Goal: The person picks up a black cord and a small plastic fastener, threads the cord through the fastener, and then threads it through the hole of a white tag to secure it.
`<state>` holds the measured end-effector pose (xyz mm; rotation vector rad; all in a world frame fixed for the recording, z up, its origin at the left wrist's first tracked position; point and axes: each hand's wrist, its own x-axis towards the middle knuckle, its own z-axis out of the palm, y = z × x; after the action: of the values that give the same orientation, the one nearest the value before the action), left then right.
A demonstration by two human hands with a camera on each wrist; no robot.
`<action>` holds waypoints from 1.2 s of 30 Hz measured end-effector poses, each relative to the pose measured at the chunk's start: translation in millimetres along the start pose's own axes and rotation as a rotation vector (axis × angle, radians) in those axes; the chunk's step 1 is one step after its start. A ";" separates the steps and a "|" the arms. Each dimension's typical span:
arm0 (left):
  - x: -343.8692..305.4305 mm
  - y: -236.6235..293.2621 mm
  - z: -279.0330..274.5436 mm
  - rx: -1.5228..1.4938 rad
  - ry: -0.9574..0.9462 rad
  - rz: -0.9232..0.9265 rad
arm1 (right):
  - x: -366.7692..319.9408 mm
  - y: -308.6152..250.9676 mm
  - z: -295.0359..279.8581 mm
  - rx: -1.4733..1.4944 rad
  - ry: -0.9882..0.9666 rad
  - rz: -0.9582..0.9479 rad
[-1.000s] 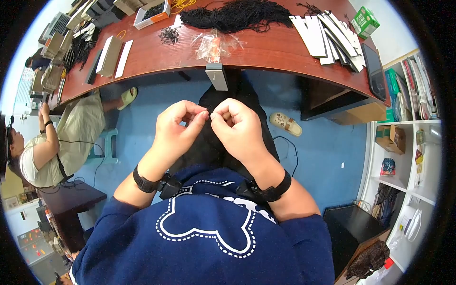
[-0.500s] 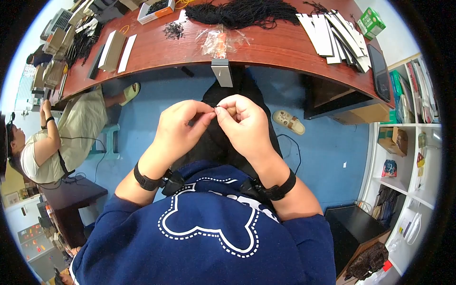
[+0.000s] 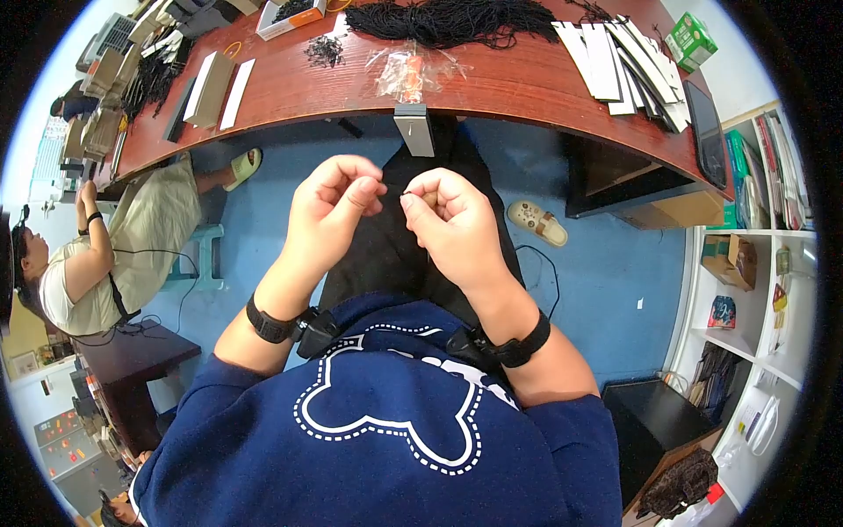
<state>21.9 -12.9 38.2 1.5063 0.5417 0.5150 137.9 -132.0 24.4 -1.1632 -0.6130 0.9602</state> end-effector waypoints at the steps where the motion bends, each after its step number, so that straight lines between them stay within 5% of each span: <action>1: 0.1 -1.8 2.8 0.000 0.001 0.001 | 0.7 -0.7 1.8 0.045 0.017 0.022; 5: 0.2 -12.1 10.7 -0.134 -0.049 -0.037 | 4.5 8.4 3.5 0.211 -0.013 0.044; 9: 4.0 -17.8 14.7 -0.099 0.036 0.130 | 6.3 9.6 5.4 0.275 0.019 0.122; 11: 9.3 -23.2 12.4 0.216 0.126 0.357 | 5.5 9.2 6.3 0.295 0.005 0.181; 15: 9.1 -21.9 5.0 0.050 0.087 0.097 | 7.5 0.9 -2.3 -0.002 -0.084 0.341; 17: 14.4 -17.3 -6.6 0.567 0.047 0.242 | 8.4 3.1 -7.4 -0.610 -0.098 -0.111; 19: 14.9 -10.7 -13.7 0.703 -0.013 0.335 | 10.6 -18.1 -5.8 -0.689 -0.105 -0.265; 21: 12.9 -8.1 -16.8 0.817 -0.384 0.454 | 20.1 -26.9 -10.9 -0.885 -0.272 -0.423; 22: 11.0 -5.9 -15.0 0.733 -0.453 0.359 | 22.5 -24.9 -10.6 -0.885 -0.270 -0.418; 24: 11.3 -6.6 -16.2 0.548 -0.511 0.215 | 27.3 -16.9 -9.4 -0.352 -0.363 -0.092; 27: 14.0 -6.2 -24.4 0.254 -0.574 -0.032 | 29.5 -0.9 -17.2 0.069 -0.361 0.079; 29: 13.3 -6.1 -29.1 0.030 -0.601 -0.247 | 28.9 13.9 -26.7 0.073 -0.409 0.060; 31: 12.1 -6.6 -29.6 -0.025 -0.611 -0.258 | 24.5 14.0 -25.2 0.069 -0.536 0.012; 36: 16.3 -10.3 -29.9 0.054 -0.643 -0.310 | 19.4 12.8 -25.1 -0.071 -0.380 -0.032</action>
<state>15.8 20.6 27.9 1.5012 0.2707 -0.2301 164.0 -126.0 3.1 -1.0357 -0.9730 1.1506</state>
